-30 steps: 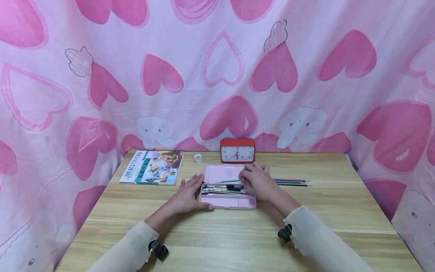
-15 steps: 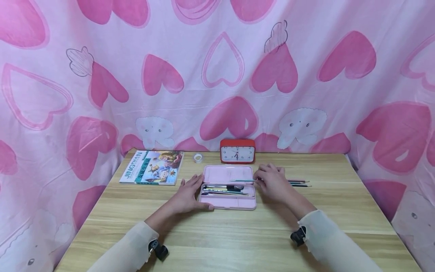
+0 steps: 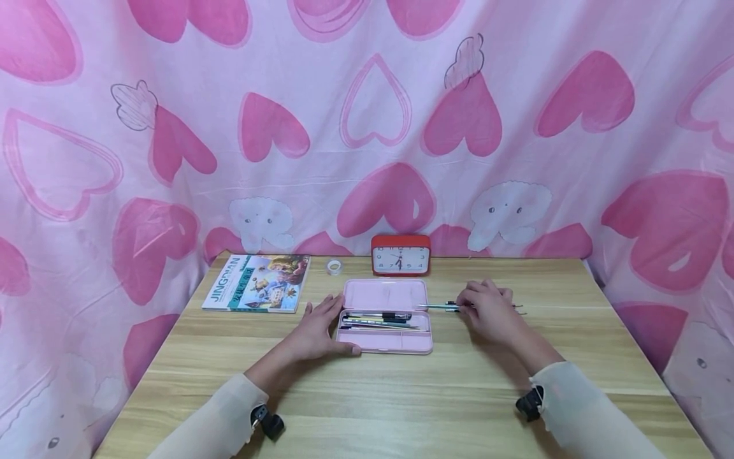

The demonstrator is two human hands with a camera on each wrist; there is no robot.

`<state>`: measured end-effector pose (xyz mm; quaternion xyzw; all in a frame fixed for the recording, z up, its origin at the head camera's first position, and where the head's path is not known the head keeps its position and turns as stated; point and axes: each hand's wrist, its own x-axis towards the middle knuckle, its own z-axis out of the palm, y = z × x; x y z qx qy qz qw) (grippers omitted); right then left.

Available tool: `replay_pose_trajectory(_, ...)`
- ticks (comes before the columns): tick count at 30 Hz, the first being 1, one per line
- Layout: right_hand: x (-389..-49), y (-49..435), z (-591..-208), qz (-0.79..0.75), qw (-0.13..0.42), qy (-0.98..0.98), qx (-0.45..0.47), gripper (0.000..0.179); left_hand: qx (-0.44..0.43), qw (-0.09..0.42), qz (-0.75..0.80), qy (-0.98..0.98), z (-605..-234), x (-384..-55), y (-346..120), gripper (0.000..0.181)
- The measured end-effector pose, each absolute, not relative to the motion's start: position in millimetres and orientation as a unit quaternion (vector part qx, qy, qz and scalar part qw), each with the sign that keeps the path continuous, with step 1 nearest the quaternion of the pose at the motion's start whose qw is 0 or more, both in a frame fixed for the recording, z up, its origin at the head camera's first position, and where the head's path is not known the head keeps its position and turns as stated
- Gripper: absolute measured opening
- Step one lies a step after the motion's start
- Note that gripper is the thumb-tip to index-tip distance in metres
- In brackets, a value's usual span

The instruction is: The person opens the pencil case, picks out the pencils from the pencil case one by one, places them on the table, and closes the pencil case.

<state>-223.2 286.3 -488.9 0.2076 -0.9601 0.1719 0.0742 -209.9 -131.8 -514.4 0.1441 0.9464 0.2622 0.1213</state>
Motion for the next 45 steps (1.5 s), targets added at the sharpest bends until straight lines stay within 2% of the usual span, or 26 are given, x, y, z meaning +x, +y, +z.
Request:
replay_pose_trajectory(15, -219, 322, -504, 0.162, 0.074, -0.967, 0.181, 0.014, 0.142, 0.124, 0.263, 0.946, -514, -210, -131, 0.137)
replay_pose_trajectory(45, -214, 329, -510, 0.147, 0.073, -0.972, 0.17, 0.015, 0.142, 0.122, 0.264, 0.946, -516, -211, -131, 0.136)
